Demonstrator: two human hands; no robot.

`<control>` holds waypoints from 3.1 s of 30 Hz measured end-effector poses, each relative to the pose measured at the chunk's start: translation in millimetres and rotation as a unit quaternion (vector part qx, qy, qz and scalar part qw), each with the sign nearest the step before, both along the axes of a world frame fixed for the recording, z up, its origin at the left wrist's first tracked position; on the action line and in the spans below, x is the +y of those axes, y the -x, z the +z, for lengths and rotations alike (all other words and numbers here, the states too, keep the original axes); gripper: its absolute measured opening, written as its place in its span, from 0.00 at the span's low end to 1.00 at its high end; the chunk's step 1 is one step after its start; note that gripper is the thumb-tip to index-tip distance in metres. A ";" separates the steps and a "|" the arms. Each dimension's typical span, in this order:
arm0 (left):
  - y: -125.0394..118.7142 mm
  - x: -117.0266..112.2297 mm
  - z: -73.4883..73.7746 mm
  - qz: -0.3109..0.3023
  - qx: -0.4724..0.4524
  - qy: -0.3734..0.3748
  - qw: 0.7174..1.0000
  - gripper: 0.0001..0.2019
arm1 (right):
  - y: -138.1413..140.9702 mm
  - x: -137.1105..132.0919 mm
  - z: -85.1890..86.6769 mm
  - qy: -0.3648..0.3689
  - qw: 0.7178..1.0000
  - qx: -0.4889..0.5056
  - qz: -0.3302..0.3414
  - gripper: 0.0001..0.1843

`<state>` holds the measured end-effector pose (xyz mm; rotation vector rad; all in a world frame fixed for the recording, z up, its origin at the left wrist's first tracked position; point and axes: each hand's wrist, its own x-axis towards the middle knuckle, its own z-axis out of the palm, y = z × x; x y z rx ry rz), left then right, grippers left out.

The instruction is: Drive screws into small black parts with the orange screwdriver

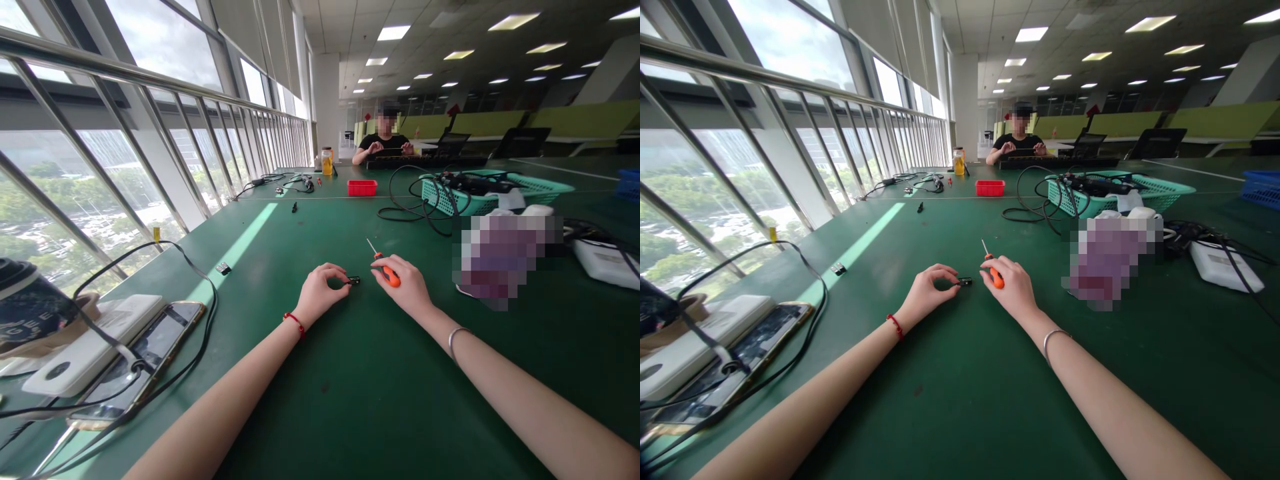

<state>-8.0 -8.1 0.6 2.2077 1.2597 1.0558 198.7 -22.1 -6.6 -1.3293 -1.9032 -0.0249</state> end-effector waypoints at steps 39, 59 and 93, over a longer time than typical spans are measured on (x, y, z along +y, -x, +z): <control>164.8 -24.7 33.0 0.274 0.078 0.173 0.943 0.24 | 2.1 -1.1 -2.9 0.036 0.998 0.027 0.050 0.05; 168.8 -14.6 32.7 0.232 0.127 0.150 0.953 0.18 | 2.5 -0.5 -4.0 0.049 0.996 0.010 0.067 0.05; 32.3 -11.5 22.0 0.015 0.192 -0.004 0.981 0.08 | 13.8 -10.2 0.0 0.063 0.993 -0.022 0.092 0.08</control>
